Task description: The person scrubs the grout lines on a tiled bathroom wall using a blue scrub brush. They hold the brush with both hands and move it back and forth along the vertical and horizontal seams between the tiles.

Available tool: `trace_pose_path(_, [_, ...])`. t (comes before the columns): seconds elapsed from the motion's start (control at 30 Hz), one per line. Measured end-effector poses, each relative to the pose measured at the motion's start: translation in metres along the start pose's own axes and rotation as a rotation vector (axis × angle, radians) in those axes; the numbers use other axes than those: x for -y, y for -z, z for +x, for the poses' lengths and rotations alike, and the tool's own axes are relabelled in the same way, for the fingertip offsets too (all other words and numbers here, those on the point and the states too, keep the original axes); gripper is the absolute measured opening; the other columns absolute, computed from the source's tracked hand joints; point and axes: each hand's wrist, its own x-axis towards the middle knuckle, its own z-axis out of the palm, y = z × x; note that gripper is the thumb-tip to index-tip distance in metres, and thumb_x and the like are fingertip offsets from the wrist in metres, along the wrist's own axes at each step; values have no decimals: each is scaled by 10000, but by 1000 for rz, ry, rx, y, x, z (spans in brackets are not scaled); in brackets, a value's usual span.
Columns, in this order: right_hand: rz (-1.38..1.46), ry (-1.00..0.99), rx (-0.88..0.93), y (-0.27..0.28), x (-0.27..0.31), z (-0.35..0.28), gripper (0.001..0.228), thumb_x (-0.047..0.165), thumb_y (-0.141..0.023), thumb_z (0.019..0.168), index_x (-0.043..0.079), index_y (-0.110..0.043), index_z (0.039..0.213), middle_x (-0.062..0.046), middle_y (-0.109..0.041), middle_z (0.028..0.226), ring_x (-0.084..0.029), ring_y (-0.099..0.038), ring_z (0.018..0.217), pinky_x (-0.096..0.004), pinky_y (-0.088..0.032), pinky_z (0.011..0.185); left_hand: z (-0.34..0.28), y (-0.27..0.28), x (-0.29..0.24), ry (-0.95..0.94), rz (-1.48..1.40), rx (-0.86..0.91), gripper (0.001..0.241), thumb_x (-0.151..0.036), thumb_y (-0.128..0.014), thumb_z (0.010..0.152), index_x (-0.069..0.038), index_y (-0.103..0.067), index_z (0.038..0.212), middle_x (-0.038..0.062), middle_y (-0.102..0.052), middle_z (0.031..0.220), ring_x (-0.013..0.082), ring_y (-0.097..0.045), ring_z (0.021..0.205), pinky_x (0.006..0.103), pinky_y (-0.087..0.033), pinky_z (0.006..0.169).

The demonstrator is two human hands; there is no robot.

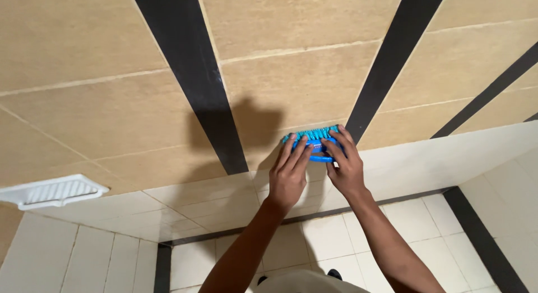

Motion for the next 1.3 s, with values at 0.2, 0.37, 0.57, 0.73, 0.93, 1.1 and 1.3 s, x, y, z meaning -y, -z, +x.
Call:
trace_pose_path(0.2, [41, 115, -16, -6, 19, 26, 562, -159, -720, 710, 60, -703, 1228, -189, -596, 1385, -448, -532, 1388, -525, -506, 1123, 5, 22, 9, 36, 2, -80, 378, 42, -687, 910, -15, -692, 1284, 122, -595, 1465, 380, -513, 1408, 459, -471, 1132])
trace_pose_path(0.37, [69, 168, 11, -15, 49, 50, 529, -134, -744, 745, 67, -723, 1233, -182, -600, 1378, -442, -544, 1375, -510, -533, 1088, 9, 52, 22, 95, 156, -52, 429, 68, -661, 891, -28, -677, 1308, 131, -588, 1469, 381, -504, 1426, 463, -463, 1154])
trace_pose_path(0.57, [91, 222, 37, -30, 78, 66, 448, -110, -759, 791, 50, -728, 1209, -173, -609, 1363, -430, -556, 1372, -503, -555, 1071, 6, 86, 34, 148, 183, -90, 494, 98, -646, 865, -47, -653, 1337, 134, -596, 1472, 377, -499, 1444, 459, -477, 1150])
trace_pose_path(0.73, [106, 238, 49, -33, 86, 71, 476, -119, -741, 739, 43, -729, 1187, -178, -611, 1343, -436, -557, 1363, -508, -559, 1068, 3, 93, 41, 129, 128, -111, 491, 92, -654, 899, -53, -637, 1367, 130, -584, 1485, 369, -498, 1450, 461, -490, 1146])
trace_pose_path(0.93, [75, 173, 19, -26, 69, 59, 529, -145, -726, 731, 65, -730, 1216, -164, -608, 1367, -417, -553, 1384, -491, -562, 1077, 10, 77, 35, 84, 82, -95, 449, 65, -672, 913, -49, -644, 1346, 113, -584, 1478, 349, -505, 1441, 446, -471, 1176])
trace_pose_path(1.1, [52, 107, 2, -14, 45, 48, 547, -147, -738, 745, 87, -716, 1239, -155, -598, 1390, -418, -533, 1407, -479, -556, 1088, 18, 49, 26, 56, 194, 2, 432, 27, -686, 875, -56, -689, 1299, 87, -612, 1443, 326, -527, 1411, 414, -471, 1153])
trace_pose_path(1.3, [47, 71, 4, 7, 21, 42, 568, -146, -734, 717, 75, -705, 1240, -179, -584, 1418, -427, -513, 1421, -511, -506, 1144, 27, 30, 5, 20, 90, -44, 421, 29, -681, 894, -72, -701, 1303, 79, -629, 1437, 315, -553, 1388, 405, -504, 1108])
